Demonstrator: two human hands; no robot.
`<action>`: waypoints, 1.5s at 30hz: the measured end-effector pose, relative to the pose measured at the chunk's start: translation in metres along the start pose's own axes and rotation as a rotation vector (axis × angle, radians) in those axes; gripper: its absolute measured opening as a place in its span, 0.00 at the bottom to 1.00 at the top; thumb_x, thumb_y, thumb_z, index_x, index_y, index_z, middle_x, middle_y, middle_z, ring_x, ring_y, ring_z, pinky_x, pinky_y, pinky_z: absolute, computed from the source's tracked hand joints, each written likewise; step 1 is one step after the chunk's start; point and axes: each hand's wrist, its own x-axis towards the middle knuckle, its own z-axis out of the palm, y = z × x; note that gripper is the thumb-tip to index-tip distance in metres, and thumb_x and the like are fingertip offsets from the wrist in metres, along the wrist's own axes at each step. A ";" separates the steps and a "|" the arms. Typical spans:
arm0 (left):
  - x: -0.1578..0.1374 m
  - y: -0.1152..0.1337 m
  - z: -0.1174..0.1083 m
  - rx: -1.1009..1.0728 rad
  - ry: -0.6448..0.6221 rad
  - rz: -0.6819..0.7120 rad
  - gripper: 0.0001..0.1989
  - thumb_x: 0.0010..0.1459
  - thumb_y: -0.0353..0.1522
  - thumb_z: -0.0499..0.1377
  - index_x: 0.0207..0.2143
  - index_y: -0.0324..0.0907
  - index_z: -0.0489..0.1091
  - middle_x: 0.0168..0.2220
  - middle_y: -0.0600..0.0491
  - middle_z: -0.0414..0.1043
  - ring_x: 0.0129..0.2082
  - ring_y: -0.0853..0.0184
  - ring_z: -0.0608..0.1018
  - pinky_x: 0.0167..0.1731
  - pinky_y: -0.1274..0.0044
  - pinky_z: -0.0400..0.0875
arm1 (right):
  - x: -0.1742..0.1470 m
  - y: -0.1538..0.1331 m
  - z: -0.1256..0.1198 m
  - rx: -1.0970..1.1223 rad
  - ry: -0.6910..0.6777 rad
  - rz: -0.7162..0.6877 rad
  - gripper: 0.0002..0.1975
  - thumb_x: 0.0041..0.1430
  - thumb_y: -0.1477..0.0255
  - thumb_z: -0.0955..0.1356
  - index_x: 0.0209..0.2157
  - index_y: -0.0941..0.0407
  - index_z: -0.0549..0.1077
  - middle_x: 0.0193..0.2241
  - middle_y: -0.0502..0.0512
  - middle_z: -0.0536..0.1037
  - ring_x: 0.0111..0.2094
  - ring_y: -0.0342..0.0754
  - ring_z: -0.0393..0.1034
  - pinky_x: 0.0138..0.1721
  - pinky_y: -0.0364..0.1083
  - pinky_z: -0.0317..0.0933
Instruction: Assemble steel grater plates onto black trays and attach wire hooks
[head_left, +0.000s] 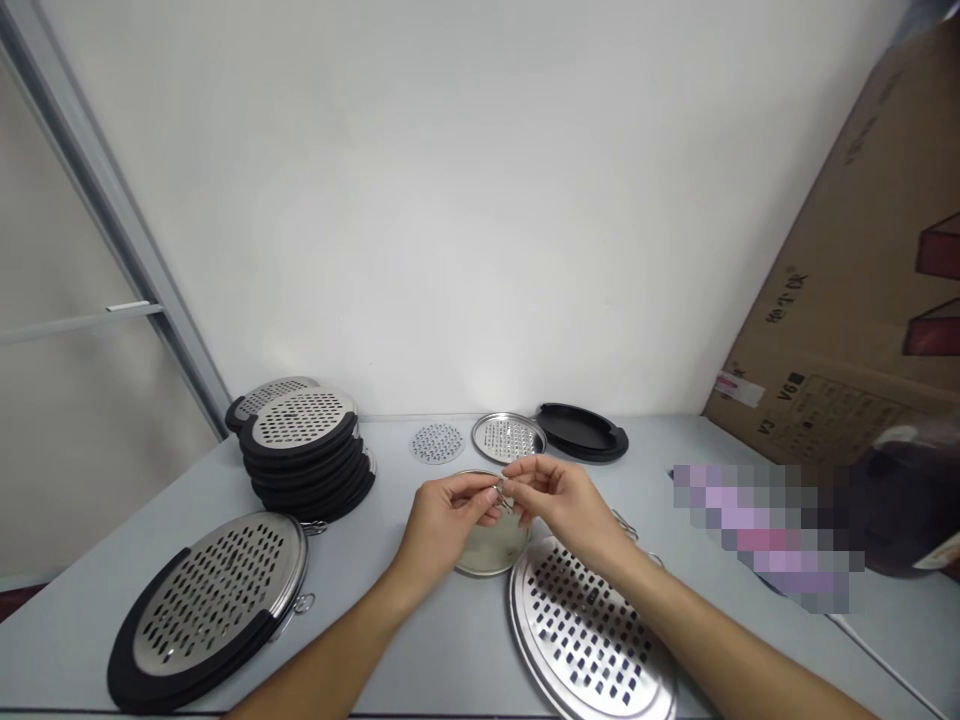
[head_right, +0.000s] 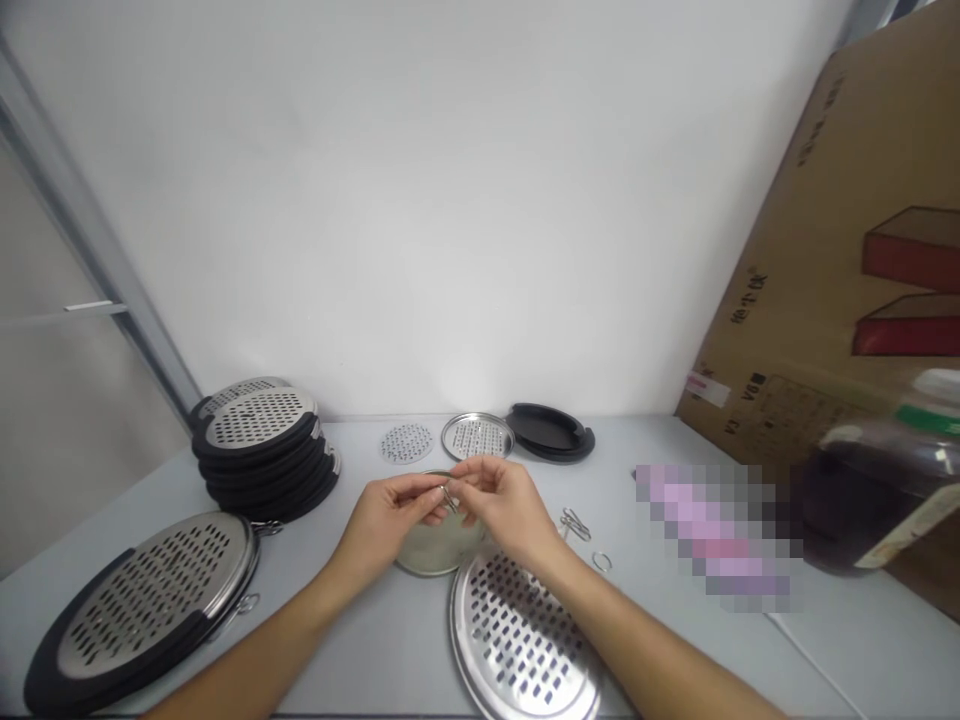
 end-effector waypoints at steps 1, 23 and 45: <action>0.000 -0.001 0.001 -0.037 -0.006 -0.032 0.15 0.53 0.37 0.64 0.40 0.37 0.78 0.32 0.48 0.79 0.30 0.65 0.78 0.35 0.74 0.74 | -0.003 -0.001 0.002 -0.126 0.037 -0.100 0.10 0.55 0.66 0.70 0.36 0.58 0.74 0.27 0.53 0.76 0.29 0.46 0.71 0.29 0.45 0.67; 0.001 0.007 -0.008 -0.502 -0.157 -0.266 0.15 0.58 0.36 0.61 0.41 0.32 0.75 0.39 0.43 0.77 0.37 0.67 0.78 0.41 0.78 0.71 | -0.006 0.001 -0.004 -0.489 0.049 -0.575 0.08 0.61 0.75 0.67 0.39 0.53 0.78 0.30 0.54 0.77 0.31 0.46 0.71 0.33 0.45 0.66; 0.001 0.001 -0.008 -0.481 -0.029 -0.293 0.13 0.47 0.33 0.69 0.33 0.36 0.73 0.25 0.56 0.69 0.21 0.82 0.67 0.24 0.89 0.61 | -0.009 0.012 0.000 -0.691 0.021 -0.616 0.14 0.65 0.76 0.60 0.47 0.54 0.73 0.29 0.54 0.71 0.29 0.46 0.67 0.30 0.45 0.65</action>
